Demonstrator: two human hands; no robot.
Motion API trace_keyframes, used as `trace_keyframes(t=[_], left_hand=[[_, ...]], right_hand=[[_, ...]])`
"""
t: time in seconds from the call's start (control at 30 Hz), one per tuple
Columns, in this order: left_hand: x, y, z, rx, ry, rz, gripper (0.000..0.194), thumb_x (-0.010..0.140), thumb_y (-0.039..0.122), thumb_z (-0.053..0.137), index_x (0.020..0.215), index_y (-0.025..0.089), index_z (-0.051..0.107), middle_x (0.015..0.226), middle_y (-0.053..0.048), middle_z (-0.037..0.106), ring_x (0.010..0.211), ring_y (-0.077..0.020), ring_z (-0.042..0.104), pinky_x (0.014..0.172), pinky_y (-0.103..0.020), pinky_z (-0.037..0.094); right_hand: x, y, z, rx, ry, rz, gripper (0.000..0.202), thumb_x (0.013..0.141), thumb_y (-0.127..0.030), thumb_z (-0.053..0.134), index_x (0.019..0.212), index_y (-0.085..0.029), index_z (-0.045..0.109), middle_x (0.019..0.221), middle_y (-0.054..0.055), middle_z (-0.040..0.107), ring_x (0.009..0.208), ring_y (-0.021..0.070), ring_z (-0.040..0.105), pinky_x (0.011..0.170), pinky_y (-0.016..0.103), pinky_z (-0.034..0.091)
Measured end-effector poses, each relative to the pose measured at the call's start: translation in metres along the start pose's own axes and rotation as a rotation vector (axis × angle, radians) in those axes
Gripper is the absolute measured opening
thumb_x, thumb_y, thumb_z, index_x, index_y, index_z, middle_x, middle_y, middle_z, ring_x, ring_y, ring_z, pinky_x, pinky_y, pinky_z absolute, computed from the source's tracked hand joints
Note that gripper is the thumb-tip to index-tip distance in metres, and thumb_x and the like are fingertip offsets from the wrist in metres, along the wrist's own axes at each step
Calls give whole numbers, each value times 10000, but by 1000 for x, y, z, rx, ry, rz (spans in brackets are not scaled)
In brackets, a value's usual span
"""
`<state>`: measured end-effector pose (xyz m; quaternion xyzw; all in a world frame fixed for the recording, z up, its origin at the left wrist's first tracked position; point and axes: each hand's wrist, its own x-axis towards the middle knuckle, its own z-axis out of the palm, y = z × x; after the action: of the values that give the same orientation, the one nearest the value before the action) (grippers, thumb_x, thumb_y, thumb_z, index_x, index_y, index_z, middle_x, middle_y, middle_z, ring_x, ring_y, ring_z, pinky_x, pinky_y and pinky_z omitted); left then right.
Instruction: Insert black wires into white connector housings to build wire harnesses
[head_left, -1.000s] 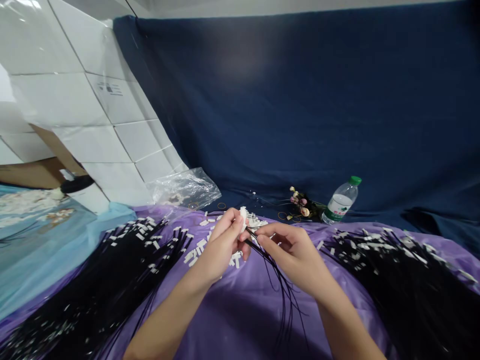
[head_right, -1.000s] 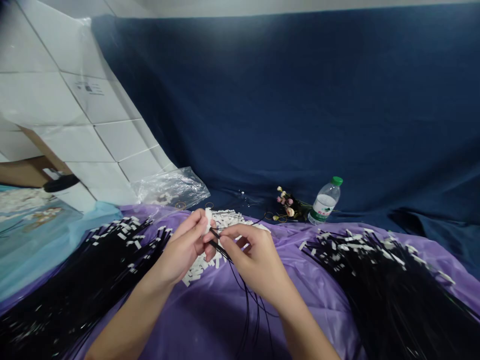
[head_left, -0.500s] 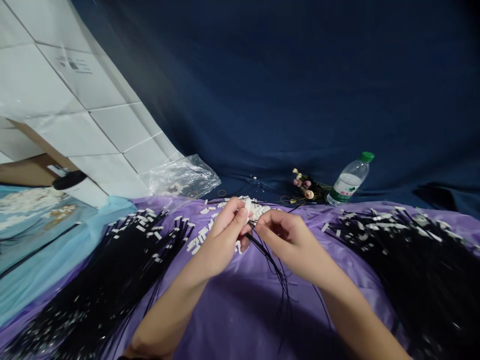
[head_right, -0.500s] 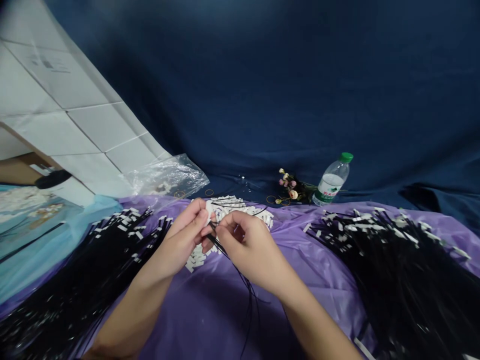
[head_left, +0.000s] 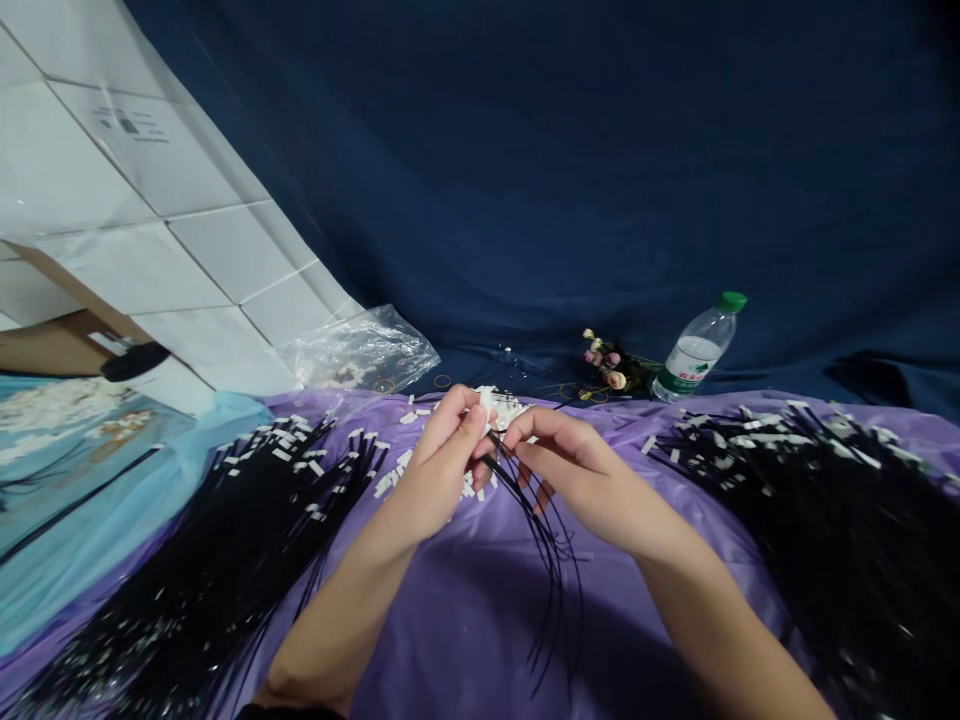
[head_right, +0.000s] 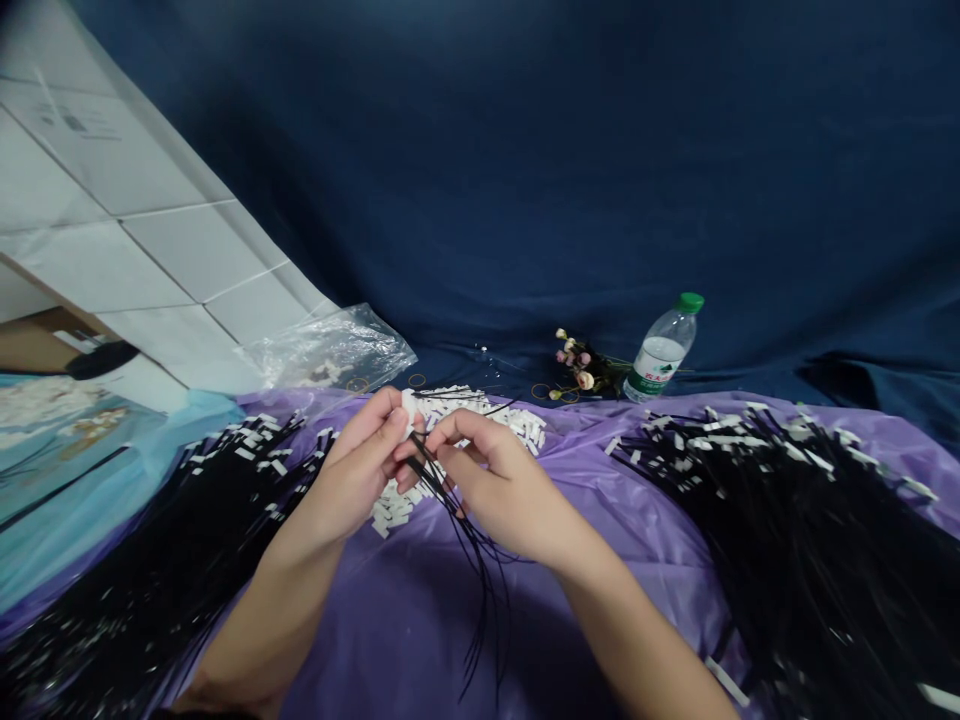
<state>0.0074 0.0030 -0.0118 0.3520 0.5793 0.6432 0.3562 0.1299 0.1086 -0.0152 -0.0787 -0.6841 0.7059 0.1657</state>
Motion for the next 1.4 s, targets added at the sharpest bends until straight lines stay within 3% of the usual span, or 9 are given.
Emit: trace_keyframes(t=[0.23,0.4,0.57,0.73,0.87,1.1,1.2,1.33,1.4], left_hand=[[-1,1,-1,6,-17,15,270,900,452,481,831,201,410,636,58,353,474,-46,356,429,-166,344],[-2,1,0,23,-11,15,271,895,460,486,851,204,412,654,55,357,500,-55,342,437,-171,352],[-5,1,3,90,10,34,273,895,470,475,861,204,425,656,51,357,502,-63,343,444,-186,347],[-11,0,5,256,82,97,243,915,454,444,877,214,442,666,36,382,553,-89,374,480,-209,346],[-14,-1,6,323,106,112,243,923,451,431,866,216,443,649,38,359,545,-89,349,481,-214,314],[-7,0,10,163,33,12,291,897,489,464,824,213,410,618,57,319,490,-68,327,417,-172,308],[-3,3,10,22,33,-66,308,865,480,523,802,208,392,596,69,308,448,-51,299,386,-152,285],[0,11,6,-145,50,-195,299,834,456,574,831,204,414,571,82,282,405,-36,286,361,-135,236],[0,14,3,-204,48,-238,291,826,440,592,834,196,434,567,82,264,402,-35,299,359,-131,225]], right_hand=[[-2,1,1,-20,-12,-22,134,887,-298,546,935,-184,598,745,-15,533,559,68,441,440,160,469],[-2,4,4,-21,7,9,155,901,-328,534,900,-183,587,596,-50,519,413,48,418,369,151,388],[-4,0,6,-170,48,-37,146,903,-288,514,859,-175,595,553,-60,499,366,37,390,347,152,301],[-5,-1,7,-309,104,-112,110,876,-205,512,865,-169,615,507,-67,472,453,62,452,466,169,374],[-5,0,9,-362,144,-176,115,859,-184,515,837,-172,627,698,-25,611,580,68,526,533,168,400],[-6,4,15,-448,178,-174,117,877,-160,449,776,-176,506,700,-18,587,611,83,498,558,196,355],[-4,6,13,-296,138,-144,69,907,-217,454,851,-187,480,680,-30,526,580,78,447,541,198,338],[0,-1,-3,240,22,1,108,888,-282,531,963,-213,493,558,-89,349,451,58,274,427,166,274],[-1,-9,-15,471,-15,49,123,859,-294,569,931,-199,538,566,-71,406,441,59,338,403,166,306]])
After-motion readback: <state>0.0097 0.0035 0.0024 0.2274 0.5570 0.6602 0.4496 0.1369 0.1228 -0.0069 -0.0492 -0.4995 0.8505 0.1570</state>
